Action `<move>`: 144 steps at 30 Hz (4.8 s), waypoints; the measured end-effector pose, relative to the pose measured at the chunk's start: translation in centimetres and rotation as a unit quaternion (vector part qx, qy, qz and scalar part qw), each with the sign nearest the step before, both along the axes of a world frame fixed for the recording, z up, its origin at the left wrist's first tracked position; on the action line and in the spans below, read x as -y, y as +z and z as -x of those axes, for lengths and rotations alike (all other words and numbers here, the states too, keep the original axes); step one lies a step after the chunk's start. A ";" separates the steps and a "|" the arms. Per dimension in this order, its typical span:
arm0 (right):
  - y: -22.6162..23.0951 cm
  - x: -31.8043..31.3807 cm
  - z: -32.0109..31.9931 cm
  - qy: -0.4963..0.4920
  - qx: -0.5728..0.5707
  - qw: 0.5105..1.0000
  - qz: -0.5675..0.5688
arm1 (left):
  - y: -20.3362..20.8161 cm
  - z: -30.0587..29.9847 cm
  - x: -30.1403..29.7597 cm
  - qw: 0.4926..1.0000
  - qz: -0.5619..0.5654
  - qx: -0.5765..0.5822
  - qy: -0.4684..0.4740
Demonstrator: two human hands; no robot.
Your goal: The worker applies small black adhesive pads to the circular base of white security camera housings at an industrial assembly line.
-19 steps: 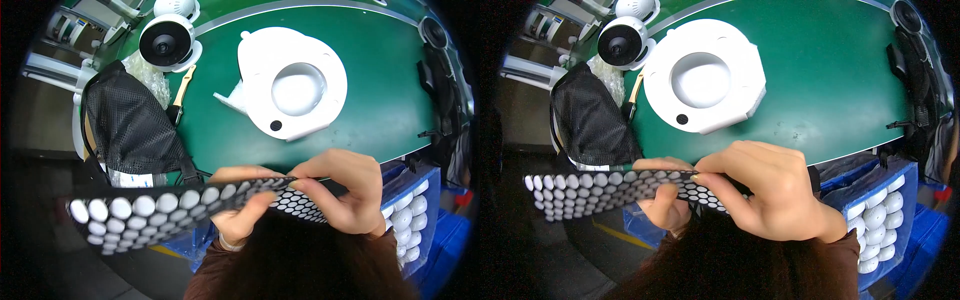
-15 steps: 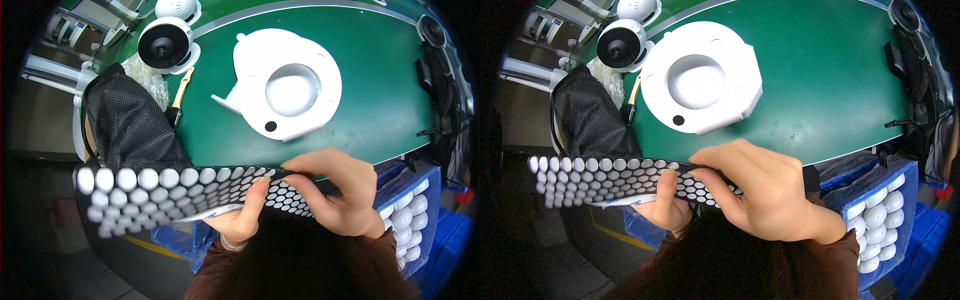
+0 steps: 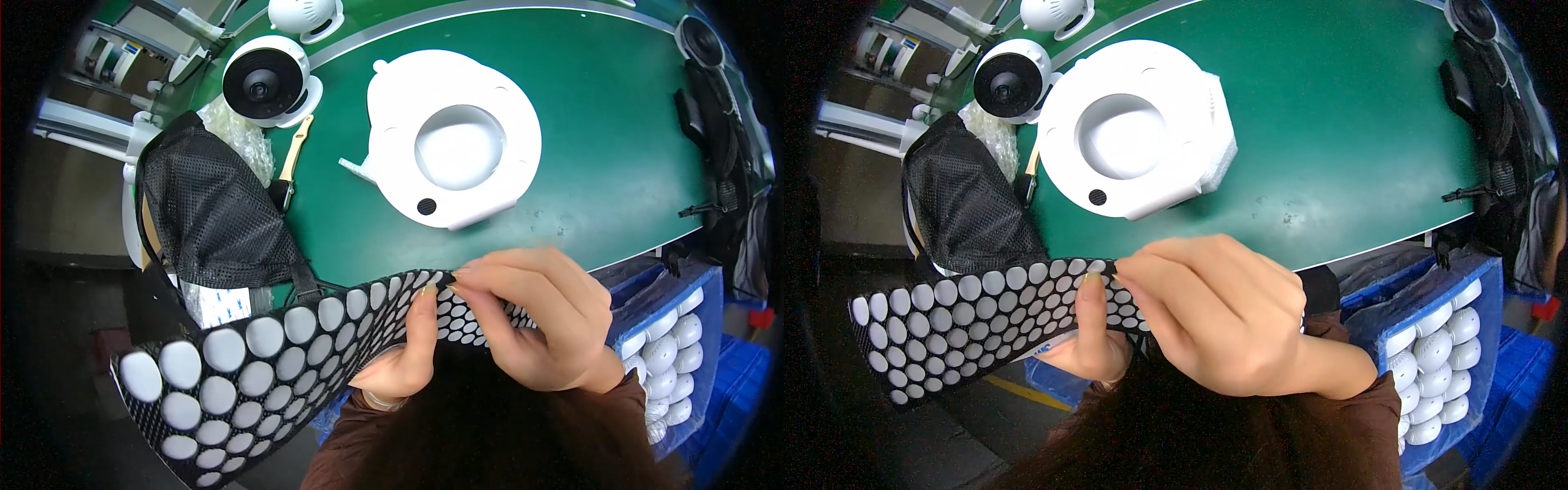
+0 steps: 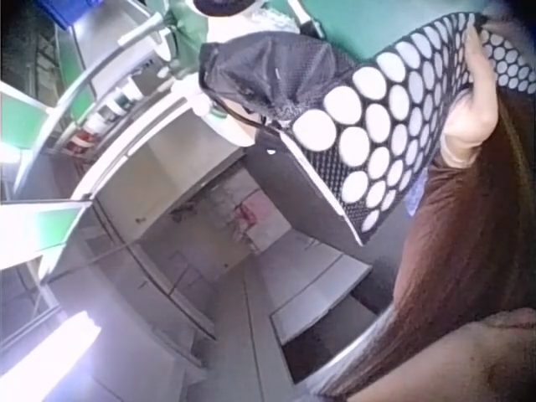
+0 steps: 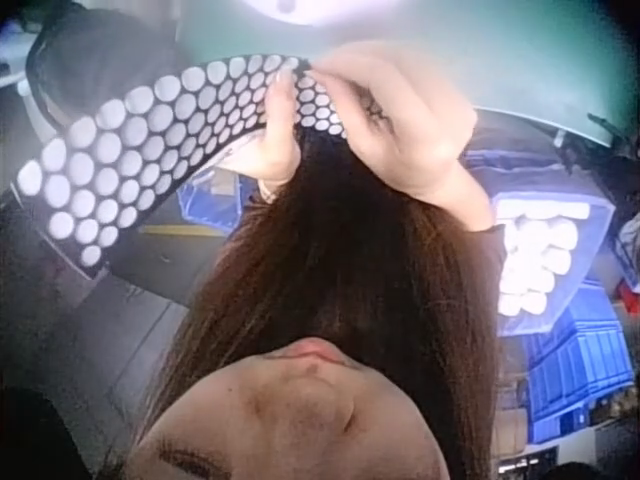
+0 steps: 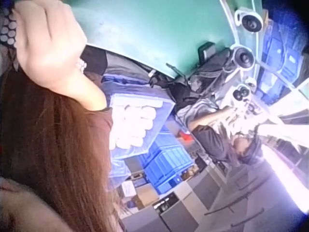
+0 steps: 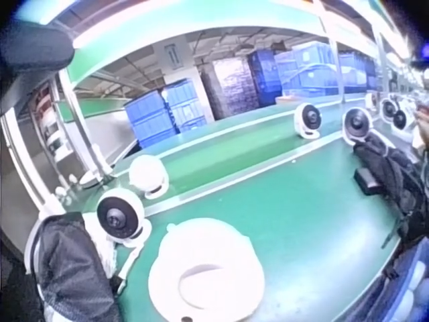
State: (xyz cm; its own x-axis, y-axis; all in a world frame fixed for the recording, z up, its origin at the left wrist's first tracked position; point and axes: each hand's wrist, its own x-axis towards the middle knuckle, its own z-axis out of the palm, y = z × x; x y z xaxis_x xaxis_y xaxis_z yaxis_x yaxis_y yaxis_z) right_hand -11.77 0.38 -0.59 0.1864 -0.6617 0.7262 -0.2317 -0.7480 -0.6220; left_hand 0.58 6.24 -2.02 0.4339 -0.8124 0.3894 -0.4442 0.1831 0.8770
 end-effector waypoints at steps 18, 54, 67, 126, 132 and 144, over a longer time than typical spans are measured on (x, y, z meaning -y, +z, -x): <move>-0.1 0.7 1.0 0.035 -0.027 0.997 -0.058 | -0.8 -0.2 1.1 0.995 -0.040 0.049 -0.078; 1.8 3.8 1.9 -0.018 0.068 0.953 -0.295 | 0.4 0.2 3.4 0.985 0.101 -0.140 -0.027; -0.3 4.7 1.1 0.071 0.107 0.950 -0.284 | 0.2 0.3 5.1 0.953 0.191 -0.219 -0.083; 5.7 8.0 2.0 0.026 -0.102 0.981 -0.165 | 0.3 0.4 4.1 0.964 0.164 -0.207 -0.024; 6.4 8.1 2.0 0.007 -0.164 0.971 -0.174 | 0.3 0.5 4.5 0.972 0.154 -0.175 -0.009; 6.7 6.8 1.1 -0.010 -0.150 0.984 -0.092 | -0.6 -0.4 4.3 0.965 0.182 -0.168 -0.092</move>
